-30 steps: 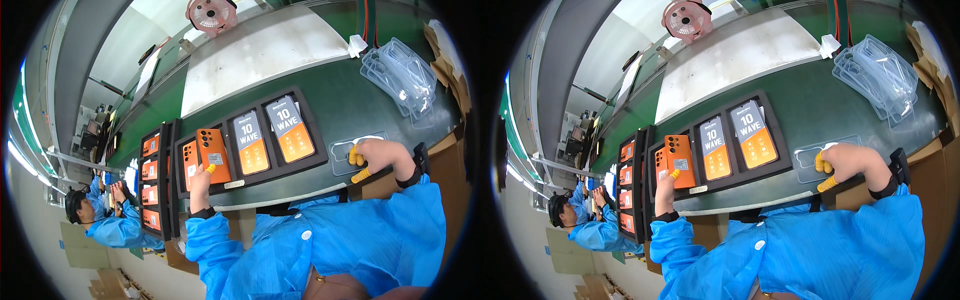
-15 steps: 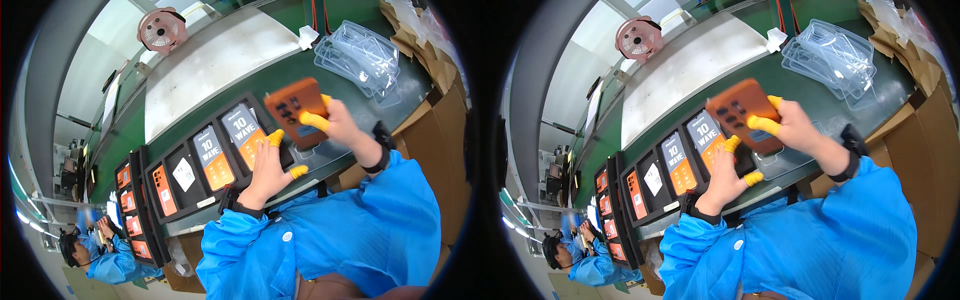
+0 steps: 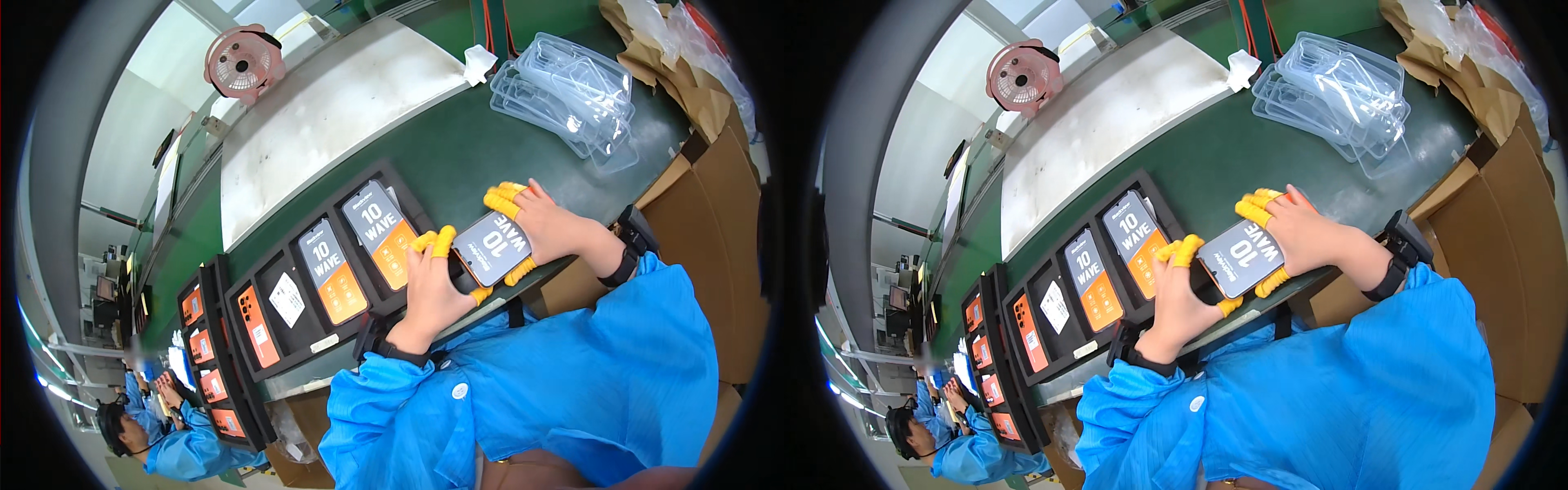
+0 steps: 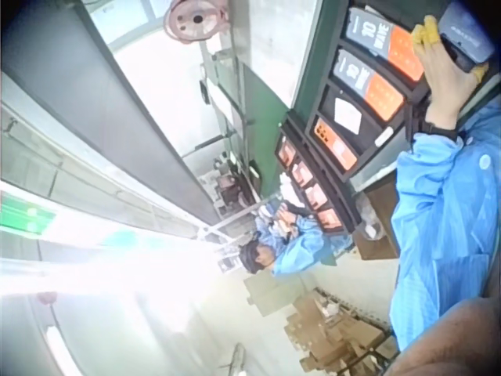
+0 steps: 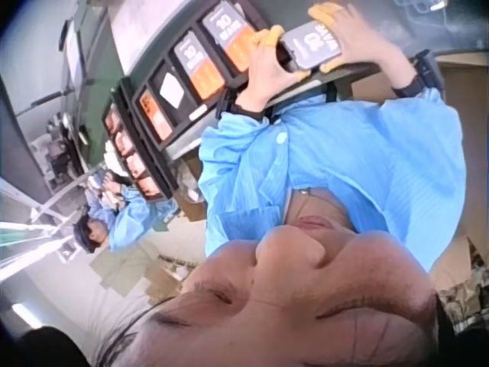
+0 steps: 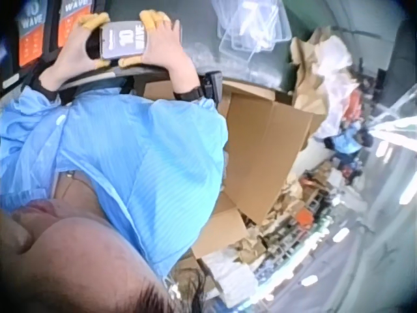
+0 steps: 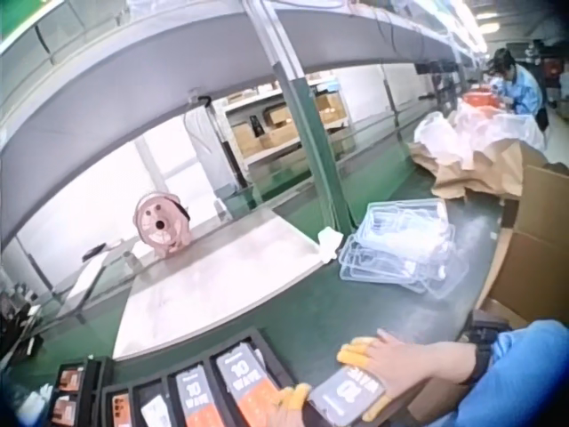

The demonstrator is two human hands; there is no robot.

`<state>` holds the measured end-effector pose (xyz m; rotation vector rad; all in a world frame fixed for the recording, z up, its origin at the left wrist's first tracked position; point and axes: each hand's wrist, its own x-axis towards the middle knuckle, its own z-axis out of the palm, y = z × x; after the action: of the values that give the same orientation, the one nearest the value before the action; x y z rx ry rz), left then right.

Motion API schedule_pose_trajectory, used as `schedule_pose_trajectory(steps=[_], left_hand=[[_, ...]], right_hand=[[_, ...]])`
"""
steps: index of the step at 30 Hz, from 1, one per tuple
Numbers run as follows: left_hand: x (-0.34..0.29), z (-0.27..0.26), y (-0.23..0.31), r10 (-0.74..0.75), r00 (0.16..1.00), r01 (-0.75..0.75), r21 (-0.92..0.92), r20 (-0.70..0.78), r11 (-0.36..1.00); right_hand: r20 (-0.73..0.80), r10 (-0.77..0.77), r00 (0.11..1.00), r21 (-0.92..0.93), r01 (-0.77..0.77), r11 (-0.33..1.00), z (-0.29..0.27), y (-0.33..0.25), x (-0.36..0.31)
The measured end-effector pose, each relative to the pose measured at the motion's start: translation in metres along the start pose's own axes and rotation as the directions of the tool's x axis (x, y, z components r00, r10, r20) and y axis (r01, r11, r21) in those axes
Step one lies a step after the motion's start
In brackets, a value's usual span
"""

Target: Placing smartphones into protective cases and organizing them into shipping trays.

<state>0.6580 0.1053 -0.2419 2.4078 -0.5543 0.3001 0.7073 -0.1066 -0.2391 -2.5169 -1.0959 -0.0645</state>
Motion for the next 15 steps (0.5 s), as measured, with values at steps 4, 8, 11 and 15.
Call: schedule_pose_trajectory(steps=[4,8,11,15], left_hand=[[-0.008,-0.023,0.004,0.018,0.998,-0.022,-0.083,-0.057,0.996],[-0.013,-0.029,0.002,-0.009,0.997,0.0,-0.122,-0.073,0.992],[-0.016,-0.027,-0.002,-0.009,0.995,-0.003,-0.126,-0.095,0.992],[-0.015,-0.024,-0.004,-0.023,0.996,0.009,-0.152,-0.087,0.988]], right_hand=[[0.09,-0.016,0.996,0.142,0.003,0.99,-0.01,-0.009,0.007],[0.053,-0.038,0.998,0.148,0.03,0.989,-0.013,-0.019,0.008],[-0.03,-0.212,0.977,0.191,0.213,0.958,-0.009,-0.018,0.01],[-0.116,-0.247,0.962,0.215,0.267,0.939,-0.008,-0.017,0.008]])
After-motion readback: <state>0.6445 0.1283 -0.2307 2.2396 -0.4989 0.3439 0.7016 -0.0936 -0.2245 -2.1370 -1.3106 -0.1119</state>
